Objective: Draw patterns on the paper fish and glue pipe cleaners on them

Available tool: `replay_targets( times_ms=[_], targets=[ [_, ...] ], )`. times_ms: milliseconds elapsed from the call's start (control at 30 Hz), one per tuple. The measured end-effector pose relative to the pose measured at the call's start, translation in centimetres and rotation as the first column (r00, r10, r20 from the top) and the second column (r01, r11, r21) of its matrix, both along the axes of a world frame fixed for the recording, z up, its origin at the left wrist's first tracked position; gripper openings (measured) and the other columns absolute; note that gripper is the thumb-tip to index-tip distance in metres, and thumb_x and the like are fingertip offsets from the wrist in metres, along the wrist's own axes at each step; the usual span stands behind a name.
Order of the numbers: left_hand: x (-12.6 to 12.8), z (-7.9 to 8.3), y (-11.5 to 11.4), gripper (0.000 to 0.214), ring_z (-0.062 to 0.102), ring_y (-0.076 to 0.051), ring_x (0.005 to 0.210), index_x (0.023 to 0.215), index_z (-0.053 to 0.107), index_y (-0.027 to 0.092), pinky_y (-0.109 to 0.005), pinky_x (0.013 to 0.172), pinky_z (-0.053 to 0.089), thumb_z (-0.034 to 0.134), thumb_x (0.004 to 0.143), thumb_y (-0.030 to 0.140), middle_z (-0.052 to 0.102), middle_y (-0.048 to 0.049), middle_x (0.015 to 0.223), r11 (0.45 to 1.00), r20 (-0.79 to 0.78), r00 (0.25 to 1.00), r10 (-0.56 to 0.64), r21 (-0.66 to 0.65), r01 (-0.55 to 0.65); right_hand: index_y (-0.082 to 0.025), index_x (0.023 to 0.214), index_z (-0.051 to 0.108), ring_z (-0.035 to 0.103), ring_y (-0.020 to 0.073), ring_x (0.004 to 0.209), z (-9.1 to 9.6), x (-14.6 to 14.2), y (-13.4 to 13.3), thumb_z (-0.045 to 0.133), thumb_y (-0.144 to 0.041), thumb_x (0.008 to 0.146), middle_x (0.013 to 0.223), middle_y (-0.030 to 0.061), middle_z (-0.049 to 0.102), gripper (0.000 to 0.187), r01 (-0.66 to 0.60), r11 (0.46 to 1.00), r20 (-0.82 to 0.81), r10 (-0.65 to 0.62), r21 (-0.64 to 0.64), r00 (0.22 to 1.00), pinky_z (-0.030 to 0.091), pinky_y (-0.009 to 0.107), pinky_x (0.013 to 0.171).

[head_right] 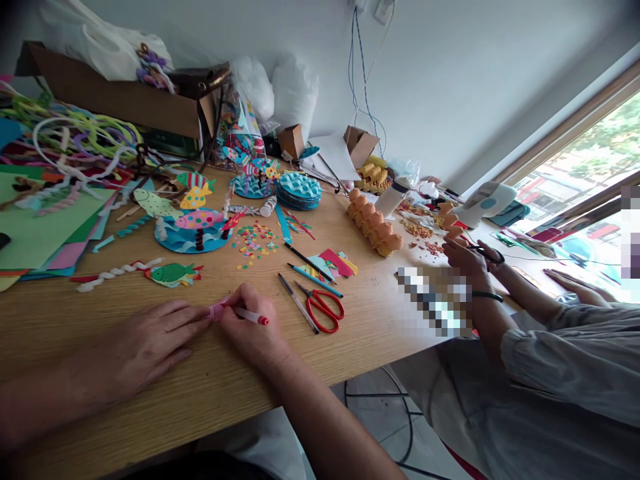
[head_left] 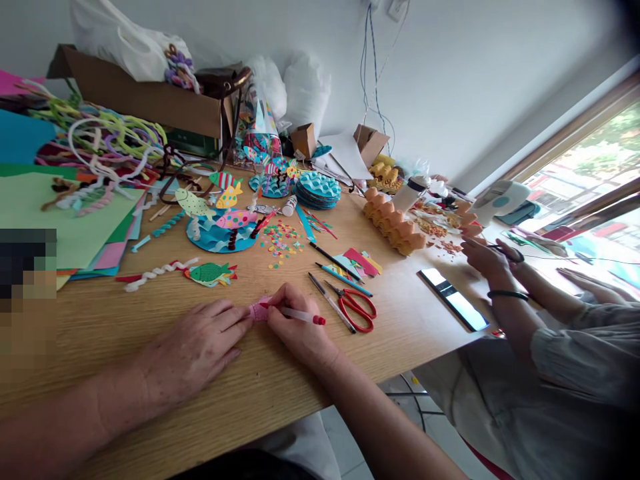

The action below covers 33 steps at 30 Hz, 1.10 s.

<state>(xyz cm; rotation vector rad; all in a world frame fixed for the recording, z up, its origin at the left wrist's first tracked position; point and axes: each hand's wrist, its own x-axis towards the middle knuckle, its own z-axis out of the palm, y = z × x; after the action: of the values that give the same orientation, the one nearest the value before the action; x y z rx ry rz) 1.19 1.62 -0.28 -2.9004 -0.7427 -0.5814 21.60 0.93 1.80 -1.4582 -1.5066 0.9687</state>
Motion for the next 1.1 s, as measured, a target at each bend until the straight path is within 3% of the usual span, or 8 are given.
replay_targets(
  times_ms=[533,767,1100],
  targets=[
    [0.02,-0.31,-0.03,0.041,0.061,-0.027,0.104,0.127,0.064,0.012,-0.038,0.091,0.049,0.057,0.088,0.005,0.071,-0.0108,0.115,1.000,0.002,1.000,0.003,-0.005,-0.003,-0.024,0.066,0.051,0.050,0.0122,0.052,0.10,-0.08,0.06,0.056,-0.019,0.069,0.056,-0.0066,0.054,0.008,0.051,0.998,0.111,-0.053,0.023,0.992,0.037,0.022,0.051],
    [-0.01,-0.08,0.00,0.036,0.062,-0.027,0.103,0.121,0.067,0.013,-0.039,0.091,0.050,0.057,0.087,0.005,0.071,-0.0108,0.115,1.000,-0.001,1.000,-0.008,-0.008,0.008,-0.024,0.066,0.051,0.050,0.0121,0.051,-0.33,0.22,0.09,0.054,-0.019,0.068,0.056,-0.0068,0.054,0.007,0.068,0.996,0.034,-0.070,0.053,0.997,0.038,0.022,0.051],
    [0.01,-0.26,-0.12,0.039,0.062,-0.027,0.105,0.125,0.065,0.015,-0.039,0.092,0.052,0.055,0.088,0.006,0.071,-0.0100,0.116,0.999,-0.023,0.999,0.024,-0.041,-0.025,-0.024,0.066,0.050,0.051,0.0115,0.052,0.39,-0.02,0.00,0.056,-0.019,0.068,0.058,-0.0065,0.058,0.009,0.037,0.999,0.047,-0.037,-0.004,0.998,0.039,0.021,0.051]
  ],
)
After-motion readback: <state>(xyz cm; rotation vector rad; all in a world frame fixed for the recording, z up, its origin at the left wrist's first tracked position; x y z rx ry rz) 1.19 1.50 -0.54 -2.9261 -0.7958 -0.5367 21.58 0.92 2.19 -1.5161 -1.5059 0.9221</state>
